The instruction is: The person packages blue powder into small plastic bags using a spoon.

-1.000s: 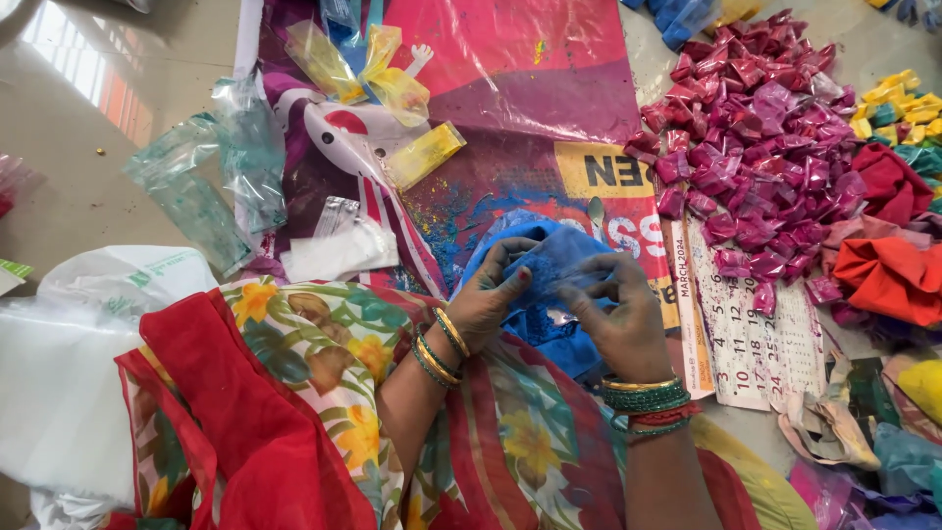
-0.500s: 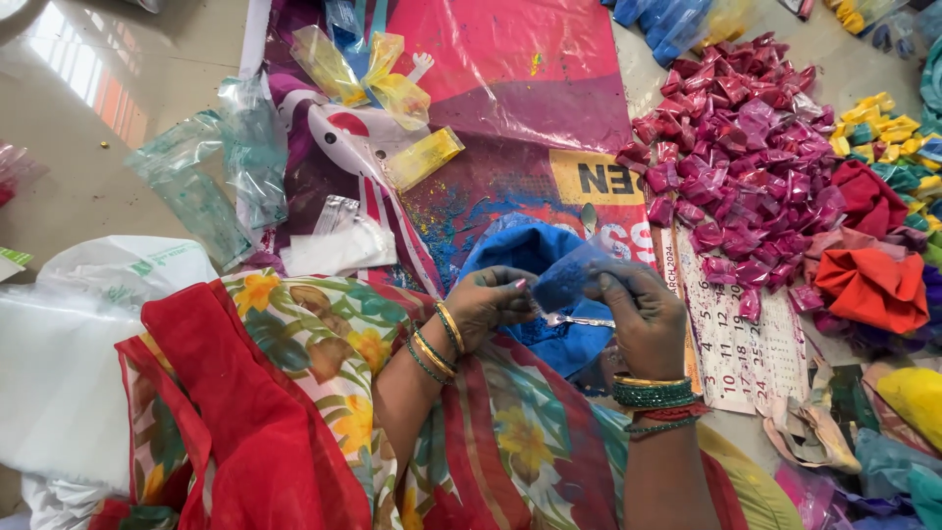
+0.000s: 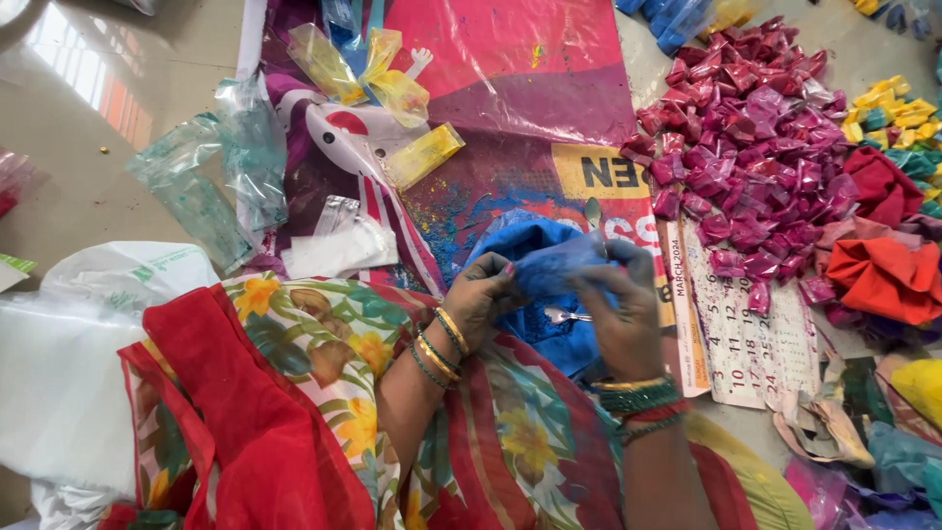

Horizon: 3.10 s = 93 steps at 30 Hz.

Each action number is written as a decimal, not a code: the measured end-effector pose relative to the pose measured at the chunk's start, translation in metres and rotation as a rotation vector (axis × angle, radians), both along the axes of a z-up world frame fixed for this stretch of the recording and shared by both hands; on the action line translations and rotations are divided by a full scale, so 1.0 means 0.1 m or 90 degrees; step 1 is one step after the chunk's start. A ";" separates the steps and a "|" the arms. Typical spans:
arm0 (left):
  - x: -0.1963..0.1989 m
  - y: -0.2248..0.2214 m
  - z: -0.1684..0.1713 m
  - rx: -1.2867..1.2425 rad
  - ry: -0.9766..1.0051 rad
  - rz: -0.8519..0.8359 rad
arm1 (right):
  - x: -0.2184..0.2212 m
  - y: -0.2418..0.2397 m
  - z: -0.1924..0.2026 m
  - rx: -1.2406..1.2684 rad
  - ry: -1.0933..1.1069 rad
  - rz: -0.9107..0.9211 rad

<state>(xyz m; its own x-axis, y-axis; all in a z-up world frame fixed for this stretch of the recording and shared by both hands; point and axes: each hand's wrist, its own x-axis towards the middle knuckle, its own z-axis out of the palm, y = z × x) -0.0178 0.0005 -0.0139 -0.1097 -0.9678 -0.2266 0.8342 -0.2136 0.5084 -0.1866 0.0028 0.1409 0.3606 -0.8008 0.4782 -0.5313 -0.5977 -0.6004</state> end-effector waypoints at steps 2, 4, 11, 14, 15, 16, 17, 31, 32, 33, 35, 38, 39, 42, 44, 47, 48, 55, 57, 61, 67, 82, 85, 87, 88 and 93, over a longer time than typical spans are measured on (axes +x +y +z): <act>-0.02 0.00 -0.02 0.010 -0.007 -0.013 | 0.00 0.01 0.00 -0.008 0.004 -0.004; -0.03 -0.02 -0.08 0.021 -0.015 -0.021 | 0.04 0.03 0.04 -0.015 0.006 -0.003; -0.09 -0.06 -0.14 0.080 0.068 -0.011 | 0.09 0.03 0.08 -0.019 -0.018 -0.025; -0.08 -0.02 -0.18 0.074 0.092 -0.042 | 0.14 0.00 0.08 -0.001 -0.024 -0.019; -0.11 -0.01 -0.19 0.034 0.131 -0.072 | 0.14 -0.01 0.08 -0.008 -0.004 -0.020; -0.07 0.00 -0.09 0.034 0.132 -0.074 | 0.10 -0.02 0.07 -0.008 -0.003 -0.022; -0.04 0.02 0.01 0.094 0.134 -0.070 | 0.06 -0.04 0.06 -0.021 0.039 -0.016; 0.03 0.11 0.17 0.070 0.011 -0.118 | -0.10 -0.04 0.19 0.099 0.095 0.055; 0.03 0.11 0.22 0.083 0.011 -0.094 | -0.12 -0.05 0.15 0.093 0.092 0.051; 0.03 0.12 0.26 0.096 0.012 -0.071 | -0.15 -0.06 0.12 0.087 0.088 0.048; 0.06 0.11 0.35 0.086 0.014 -0.050 | -0.15 -0.07 0.14 0.081 0.076 0.042; 0.07 0.13 0.41 0.058 0.019 -0.018 | -0.15 -0.05 0.09 0.133 0.016 0.043; 0.08 0.13 0.43 0.034 0.018 -0.012 | -0.15 -0.05 0.08 0.185 -0.035 0.044; 0.04 0.12 0.35 -0.002 0.045 -0.004 | -0.10 -0.02 -0.05 0.238 -0.068 -0.009; 0.00 0.12 0.28 -0.001 0.011 -0.017 | -0.19 -0.04 -0.30 0.276 -0.100 -0.041; 0.03 0.04 0.31 0.007 -0.041 -0.035 | -0.16 -0.12 -0.35 0.368 -0.165 -0.082; 0.04 0.00 0.34 0.007 -0.057 -0.039 | -0.14 -0.17 -0.31 0.415 -0.196 -0.090; 0.45 -0.12 0.70 0.004 -0.380 0.313 | 0.34 -0.94 0.25 0.471 -0.004 -0.103; 0.50 -0.22 0.51 0.088 -0.096 0.482 | 0.51 -1.40 0.27 0.448 0.081 -0.072; 0.49 -0.29 0.21 0.306 -0.070 0.551 | 1.15 -2.63 0.03 0.393 0.122 -0.027; 0.53 -0.35 0.31 0.258 -0.120 0.581 | 2.11 -4.95 -0.40 -0.028 0.415 -0.132; 0.59 0.09 0.91 -0.115 -0.795 0.727 | 2.44 -1.59 -0.81 0.549 0.152 0.427; 0.55 0.12 0.93 -0.111 -0.817 0.738 | 2.49 -1.10 -1.11 0.280 0.250 0.399; 0.55 0.11 0.96 -0.098 -0.855 0.764 | 2.59 -0.94 -1.21 0.190 0.233 0.284; 0.57 0.12 0.97 -0.099 -0.857 0.766 | 2.61 -0.95 -1.33 0.188 0.232 0.285; 0.67 0.12 1.00 -0.121 -0.806 0.782 | 2.93 -0.99 -1.31 0.103 0.341 0.313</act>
